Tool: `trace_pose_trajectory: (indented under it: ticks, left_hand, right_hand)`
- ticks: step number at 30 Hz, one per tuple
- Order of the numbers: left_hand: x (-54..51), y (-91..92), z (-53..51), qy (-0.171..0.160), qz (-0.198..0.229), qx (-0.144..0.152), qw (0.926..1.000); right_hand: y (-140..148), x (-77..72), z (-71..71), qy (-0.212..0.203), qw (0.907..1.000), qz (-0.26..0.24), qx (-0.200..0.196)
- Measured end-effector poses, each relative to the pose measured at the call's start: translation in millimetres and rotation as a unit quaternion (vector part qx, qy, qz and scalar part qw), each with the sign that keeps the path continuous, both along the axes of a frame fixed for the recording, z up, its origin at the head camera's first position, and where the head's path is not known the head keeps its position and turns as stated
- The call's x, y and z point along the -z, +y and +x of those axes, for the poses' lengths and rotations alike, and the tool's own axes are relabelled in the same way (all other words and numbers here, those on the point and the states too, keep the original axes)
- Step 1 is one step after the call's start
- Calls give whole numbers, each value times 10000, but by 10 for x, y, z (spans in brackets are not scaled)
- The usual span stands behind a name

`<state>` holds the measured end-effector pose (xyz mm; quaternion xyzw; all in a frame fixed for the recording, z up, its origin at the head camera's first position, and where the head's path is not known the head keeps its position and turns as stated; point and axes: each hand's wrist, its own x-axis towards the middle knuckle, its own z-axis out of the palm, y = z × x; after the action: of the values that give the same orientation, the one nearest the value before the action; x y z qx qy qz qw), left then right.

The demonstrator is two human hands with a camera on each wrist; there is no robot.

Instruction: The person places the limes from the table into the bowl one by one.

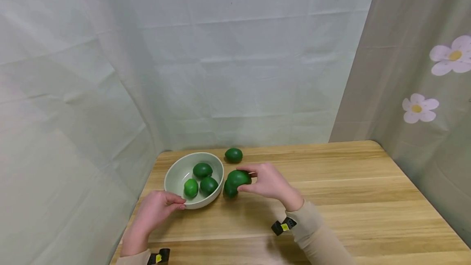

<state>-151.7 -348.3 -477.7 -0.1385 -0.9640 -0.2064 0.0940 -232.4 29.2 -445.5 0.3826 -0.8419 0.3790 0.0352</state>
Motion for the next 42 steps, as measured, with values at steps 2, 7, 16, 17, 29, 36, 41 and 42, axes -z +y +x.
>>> trace_pose_trajectory:
  ticks: [2, 7, 16, 17, 29, 36, 41, 42]
  left_hand:
    - [-1, -1, 1, -2, 10, 12, 10000]
    - [-1, -1, -2, 7, 46, 86, 10000]
    - [-4, 0, -24, 70, 68, 220, 9997]
    - [-4, 0, -26, 83, 64, 235, 9997]
    - [0, 16, -23, 115, 64, 251, 9996]
    - [-7, 3, -12, 89, 57, 238, 9997]
    - [-3, -9, -2, 75, 56, 223, 9997]
    - [-2, -10, 0, 73, 66, 226, 9997]
  right_hand:
    - [-29, -7, -1, -49, 10000, 18, -11]
    - [-98, -10, -5, -168, 9998, -11, -88]
    - [-250, 29, -28, -206, 9996, -153, -110]
    - [-267, 32, -30, -254, 9995, -169, -93]
    - [-462, 0, -37, -526, 9985, -138, 55]
    - [-611, -9, -70, -455, 9989, 32, -141]
    - [-707, -4, -82, -214, 9990, 348, -186]
    - [-722, -1, -82, -151, 9988, 419, -190]
